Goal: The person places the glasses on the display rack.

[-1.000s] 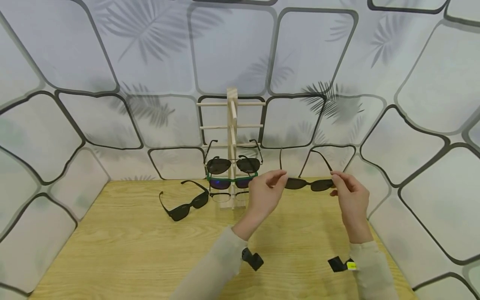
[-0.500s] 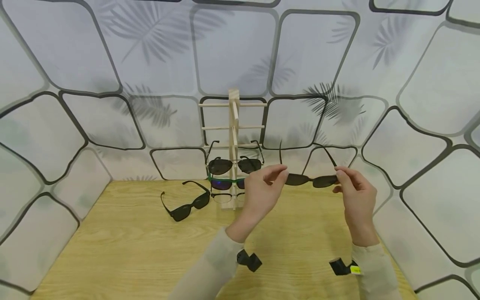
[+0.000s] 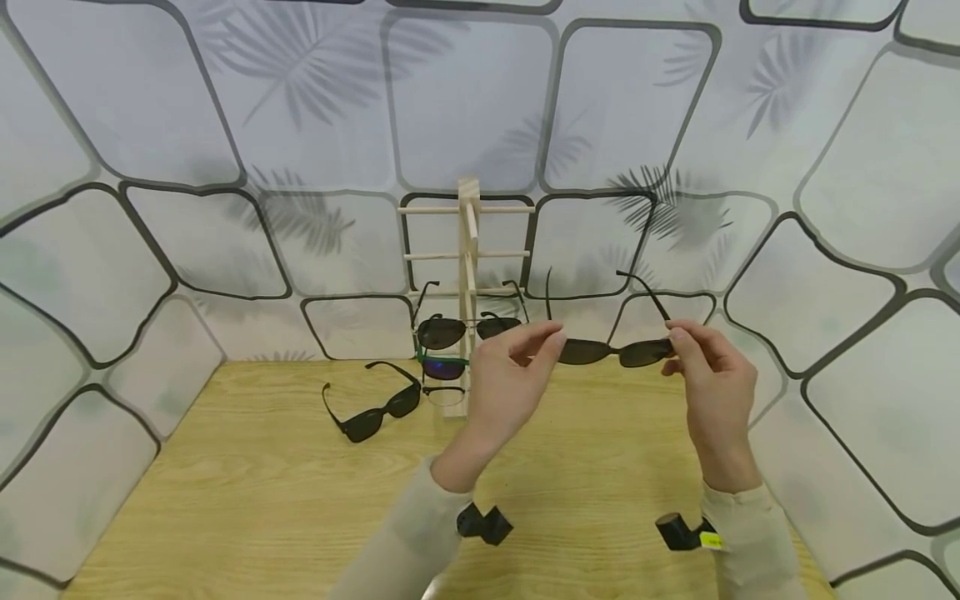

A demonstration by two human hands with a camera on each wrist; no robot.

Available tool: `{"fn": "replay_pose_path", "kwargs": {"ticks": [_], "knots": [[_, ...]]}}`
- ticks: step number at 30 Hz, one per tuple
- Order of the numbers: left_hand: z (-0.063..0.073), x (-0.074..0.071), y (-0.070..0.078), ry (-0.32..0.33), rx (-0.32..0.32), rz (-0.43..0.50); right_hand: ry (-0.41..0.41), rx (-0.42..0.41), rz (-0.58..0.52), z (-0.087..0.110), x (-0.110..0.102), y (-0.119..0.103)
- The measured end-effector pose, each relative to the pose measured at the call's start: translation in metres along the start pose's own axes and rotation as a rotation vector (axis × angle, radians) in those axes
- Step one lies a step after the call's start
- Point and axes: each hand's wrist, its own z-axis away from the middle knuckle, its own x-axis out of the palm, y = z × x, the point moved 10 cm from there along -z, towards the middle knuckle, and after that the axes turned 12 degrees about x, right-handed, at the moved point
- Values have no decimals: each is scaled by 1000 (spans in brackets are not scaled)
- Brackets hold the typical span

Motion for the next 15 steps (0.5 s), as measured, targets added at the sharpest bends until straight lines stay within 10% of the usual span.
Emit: {"fn": "replay_pose_path", "kwargs": {"ticks": [15], "knots": [[0,-33,16,50,18,23,-81,-46,-18,9,32,-21]]}}
